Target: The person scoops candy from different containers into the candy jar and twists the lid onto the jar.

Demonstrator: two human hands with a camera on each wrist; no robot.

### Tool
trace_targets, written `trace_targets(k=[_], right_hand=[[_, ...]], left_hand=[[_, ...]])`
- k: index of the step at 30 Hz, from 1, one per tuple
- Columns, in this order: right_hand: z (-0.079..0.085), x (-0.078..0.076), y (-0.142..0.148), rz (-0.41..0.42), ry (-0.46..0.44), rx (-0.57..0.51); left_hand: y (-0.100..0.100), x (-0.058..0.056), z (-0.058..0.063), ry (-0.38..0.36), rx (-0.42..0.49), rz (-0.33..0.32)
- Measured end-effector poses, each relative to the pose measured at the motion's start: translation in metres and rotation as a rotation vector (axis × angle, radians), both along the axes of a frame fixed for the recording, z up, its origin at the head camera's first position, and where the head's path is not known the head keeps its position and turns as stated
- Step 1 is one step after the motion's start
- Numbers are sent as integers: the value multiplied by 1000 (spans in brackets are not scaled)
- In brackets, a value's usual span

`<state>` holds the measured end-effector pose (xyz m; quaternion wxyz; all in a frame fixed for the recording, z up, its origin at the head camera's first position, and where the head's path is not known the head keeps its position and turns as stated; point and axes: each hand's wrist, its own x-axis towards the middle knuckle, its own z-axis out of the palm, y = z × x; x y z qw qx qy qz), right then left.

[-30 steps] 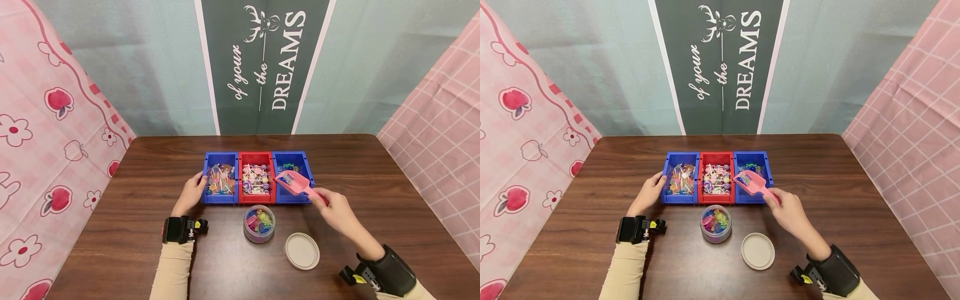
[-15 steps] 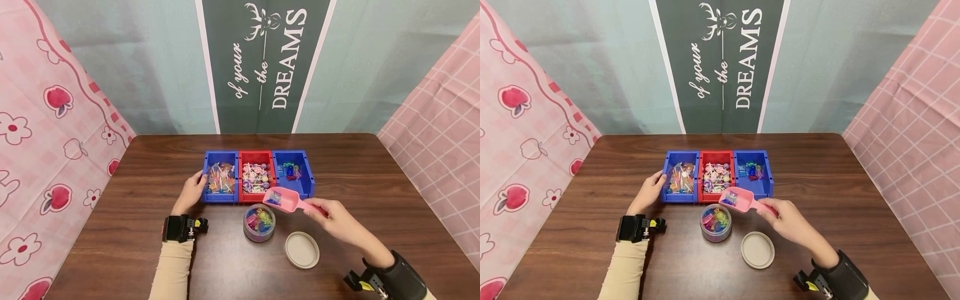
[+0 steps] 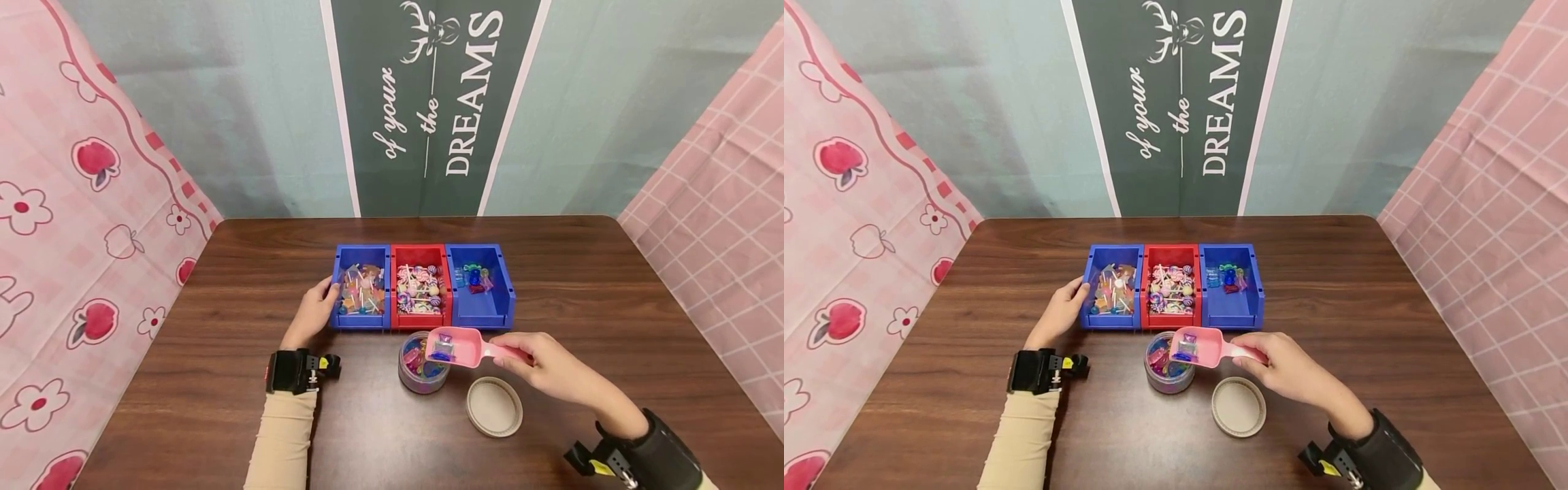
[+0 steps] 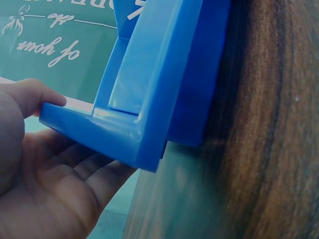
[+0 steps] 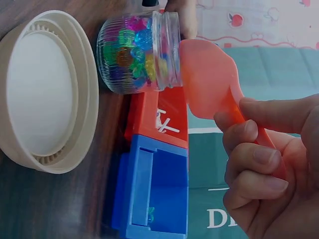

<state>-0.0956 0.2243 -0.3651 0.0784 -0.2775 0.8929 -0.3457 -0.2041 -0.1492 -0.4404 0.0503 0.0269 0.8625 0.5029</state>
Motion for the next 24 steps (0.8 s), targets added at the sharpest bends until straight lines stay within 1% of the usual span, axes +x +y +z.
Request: trace_targets(k=[4,7,13,17,21,24], right_hand=[[2,0,-2,31,47,-22],[4,-1,-5,37,83,-38],[8,-1,-12,3,163,-35],[14,-1,-18,-12,218,-43],[20,0,-21,-10,252,-41],[23,2,-20,-11,271,-18]], left_hand=[[0,0,0,14,0,1],[0,1,-1,8,3,5],[0,2,-1,-13,3,-6],[-1,2,1,-16,3,3],[0,0,2,5,0,14],[2,0,3,22,7,19]])
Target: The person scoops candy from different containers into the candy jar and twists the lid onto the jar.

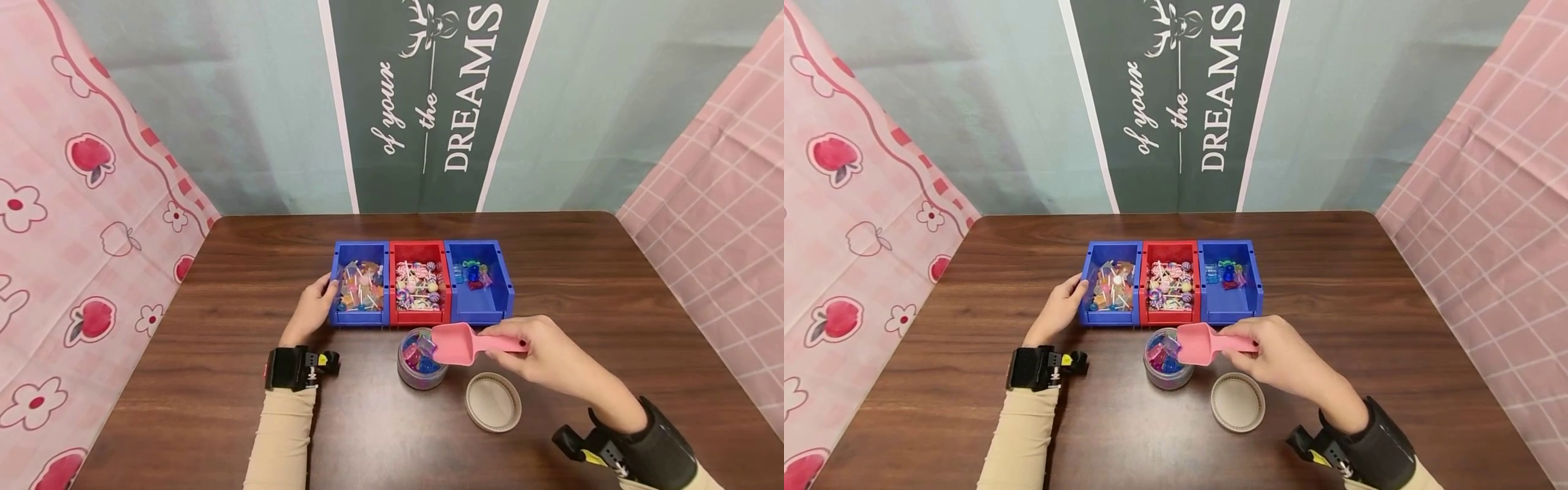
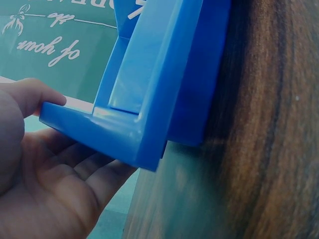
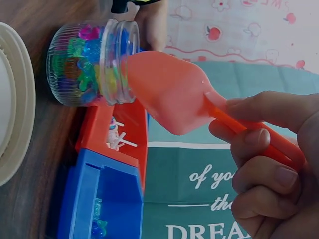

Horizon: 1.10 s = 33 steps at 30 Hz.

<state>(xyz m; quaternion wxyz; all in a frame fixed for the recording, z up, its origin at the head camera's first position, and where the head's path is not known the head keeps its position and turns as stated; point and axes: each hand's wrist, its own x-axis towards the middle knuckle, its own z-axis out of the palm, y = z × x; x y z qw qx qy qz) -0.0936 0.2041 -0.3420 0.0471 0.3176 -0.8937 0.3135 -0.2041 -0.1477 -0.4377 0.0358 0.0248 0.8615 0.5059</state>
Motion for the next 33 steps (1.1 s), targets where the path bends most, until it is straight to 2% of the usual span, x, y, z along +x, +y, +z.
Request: trace_targets(k=[3,9,16,21,33], right_hand=[[3,1,2,-13,26,15],[2,0,2,-37,77,-22],[-5,0,-6,8,85,-10],[-3,0,-3,3,99,-30],[-7,4,1,-29,11,-46]], left_hand=[[0,0,1,0,4,2],[0,1,3,-5,3,1],[-1,1,0,-14,-2,-4],[-1,0,0,-18,6,-4],[-1,1,0,-30,5,-12]])
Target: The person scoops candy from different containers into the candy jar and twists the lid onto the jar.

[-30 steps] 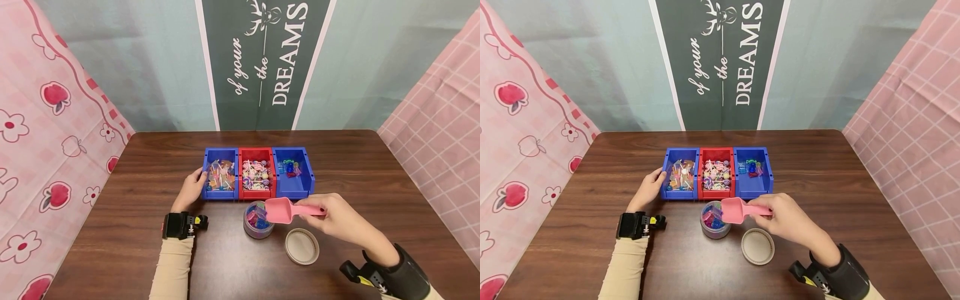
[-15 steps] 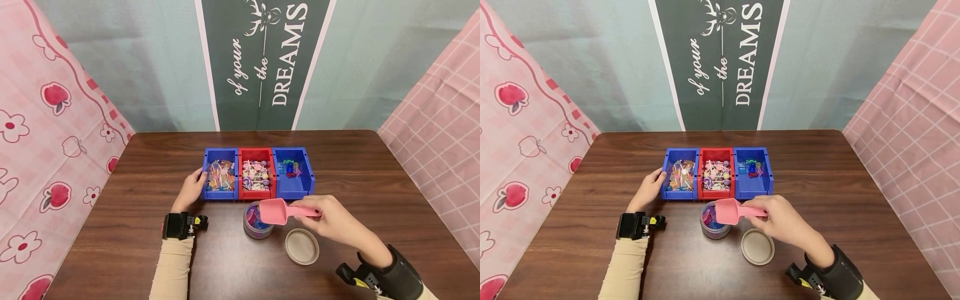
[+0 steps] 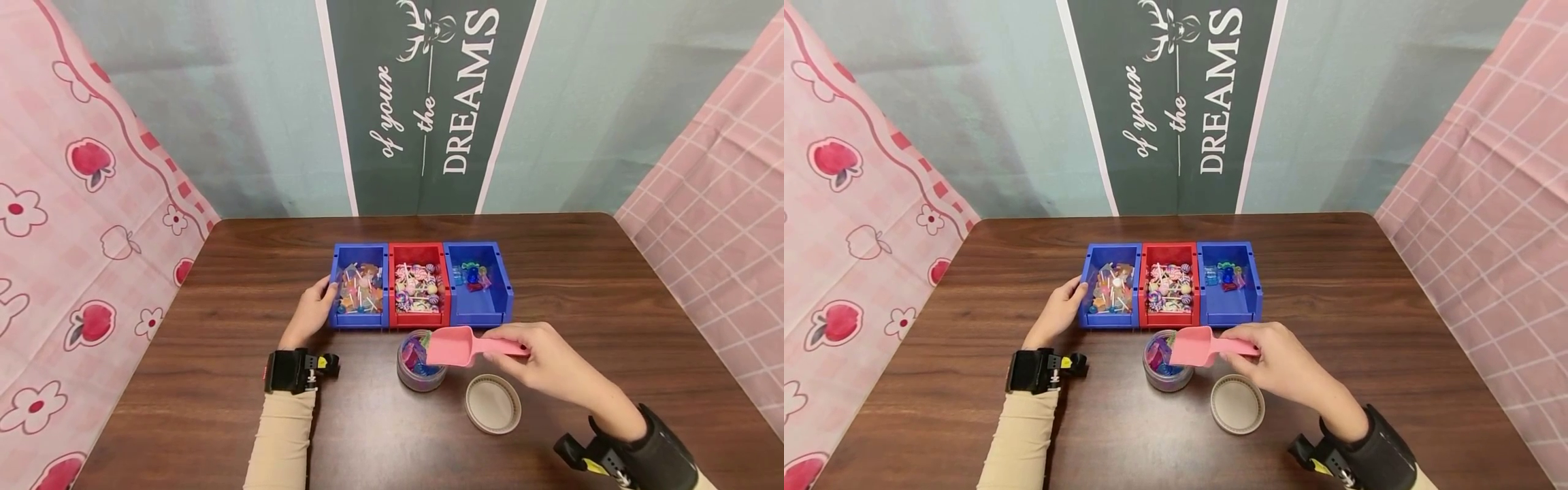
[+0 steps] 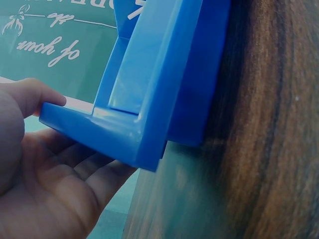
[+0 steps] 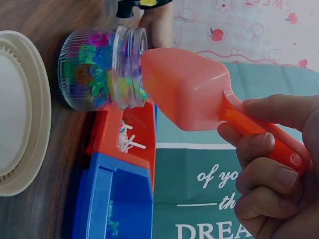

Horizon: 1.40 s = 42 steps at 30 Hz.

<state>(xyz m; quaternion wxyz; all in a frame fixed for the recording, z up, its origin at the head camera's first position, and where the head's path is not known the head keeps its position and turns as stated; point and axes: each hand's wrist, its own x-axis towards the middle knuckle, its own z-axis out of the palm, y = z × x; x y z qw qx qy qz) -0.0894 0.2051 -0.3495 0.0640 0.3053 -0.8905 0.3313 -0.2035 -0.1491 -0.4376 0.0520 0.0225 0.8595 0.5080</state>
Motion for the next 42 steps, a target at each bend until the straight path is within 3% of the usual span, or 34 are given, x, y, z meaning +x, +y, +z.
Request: trace_targets(k=[7,19,27,38,42], right_hand=[[-6,2,9,4,-24,26],[-5,4,14,-37,-134,197],[-5,3,19,-60,-38,125],[-5,-10,30,-249,7,100],[-9,-19,28,-315,-20,106]], left_hand=[[0,0,-2,15,-7,5],[0,-1,-4,23,-2,4],[-1,-2,-6,26,10,-1],[0,0,-3,17,4,3],[0,0,-2,9,10,1]])
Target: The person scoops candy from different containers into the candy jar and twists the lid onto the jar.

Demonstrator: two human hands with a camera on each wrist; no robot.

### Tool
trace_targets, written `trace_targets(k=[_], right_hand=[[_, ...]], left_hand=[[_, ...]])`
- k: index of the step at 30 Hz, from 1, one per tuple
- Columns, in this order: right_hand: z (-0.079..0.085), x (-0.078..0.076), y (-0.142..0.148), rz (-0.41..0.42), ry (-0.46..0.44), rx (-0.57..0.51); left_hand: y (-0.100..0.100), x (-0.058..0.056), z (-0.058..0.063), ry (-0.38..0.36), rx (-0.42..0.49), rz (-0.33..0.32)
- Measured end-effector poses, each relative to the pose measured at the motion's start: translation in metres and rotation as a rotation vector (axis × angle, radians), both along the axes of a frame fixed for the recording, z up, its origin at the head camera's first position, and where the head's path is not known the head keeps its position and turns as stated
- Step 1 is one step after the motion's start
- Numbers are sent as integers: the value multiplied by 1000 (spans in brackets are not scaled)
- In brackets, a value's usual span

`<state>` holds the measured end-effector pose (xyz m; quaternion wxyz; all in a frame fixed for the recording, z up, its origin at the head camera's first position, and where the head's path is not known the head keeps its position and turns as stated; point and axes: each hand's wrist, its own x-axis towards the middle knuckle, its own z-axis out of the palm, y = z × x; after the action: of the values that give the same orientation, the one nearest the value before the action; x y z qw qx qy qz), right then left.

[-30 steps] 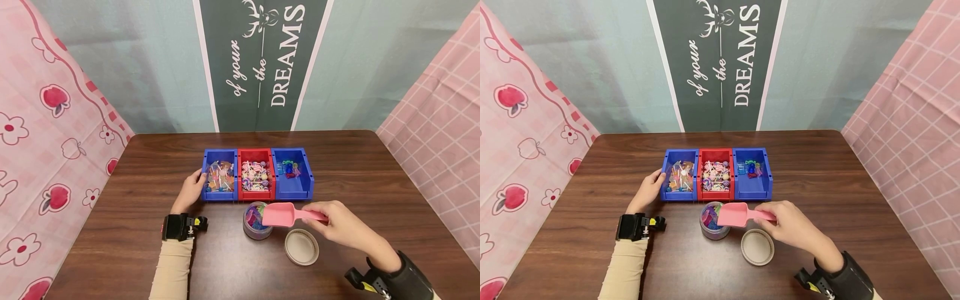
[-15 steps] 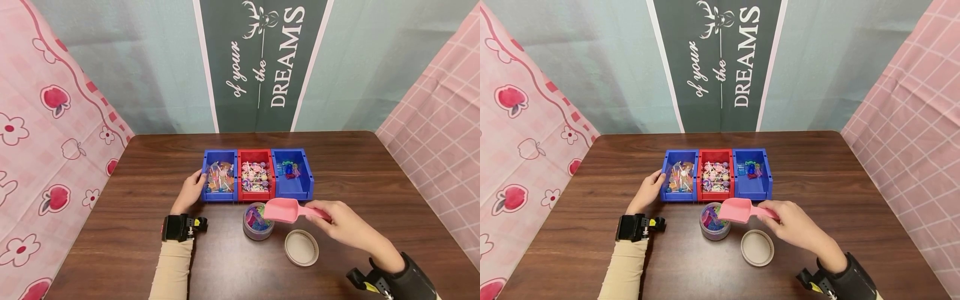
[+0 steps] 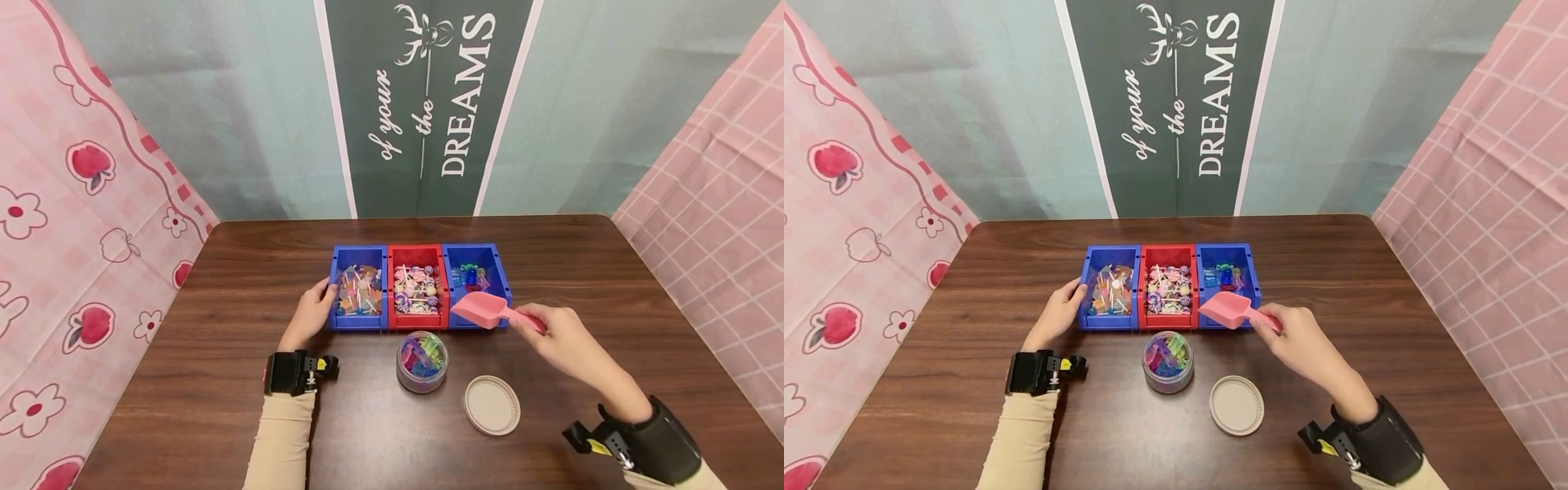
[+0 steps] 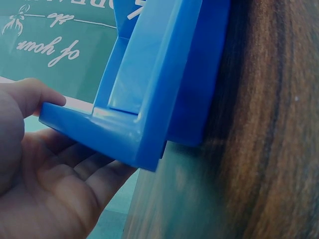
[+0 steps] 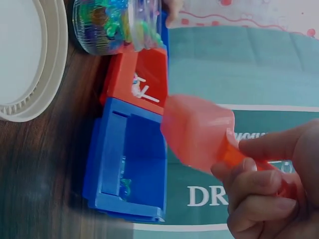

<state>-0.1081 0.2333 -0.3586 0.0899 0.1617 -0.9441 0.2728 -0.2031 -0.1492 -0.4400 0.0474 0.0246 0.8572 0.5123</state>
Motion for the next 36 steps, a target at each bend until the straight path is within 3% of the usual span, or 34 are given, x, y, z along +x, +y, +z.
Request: trace_targets(k=[9,19,26,32,36], right_hand=[[-4,-19,-3,-118,-41,10],[-19,-38,-12,-117,-79,38],[-32,-52,-21,-138,-51,43],[-37,-58,-29,-175,-4,68],[-37,-59,-33,-199,-22,84]], left_hand=[[-1,1,-1,3,-8,1],[0,2,-2,-19,10,4],[1,3,-1,-14,3,3],[1,2,1,-6,5,6],[1,2,2,-5,3,10]])
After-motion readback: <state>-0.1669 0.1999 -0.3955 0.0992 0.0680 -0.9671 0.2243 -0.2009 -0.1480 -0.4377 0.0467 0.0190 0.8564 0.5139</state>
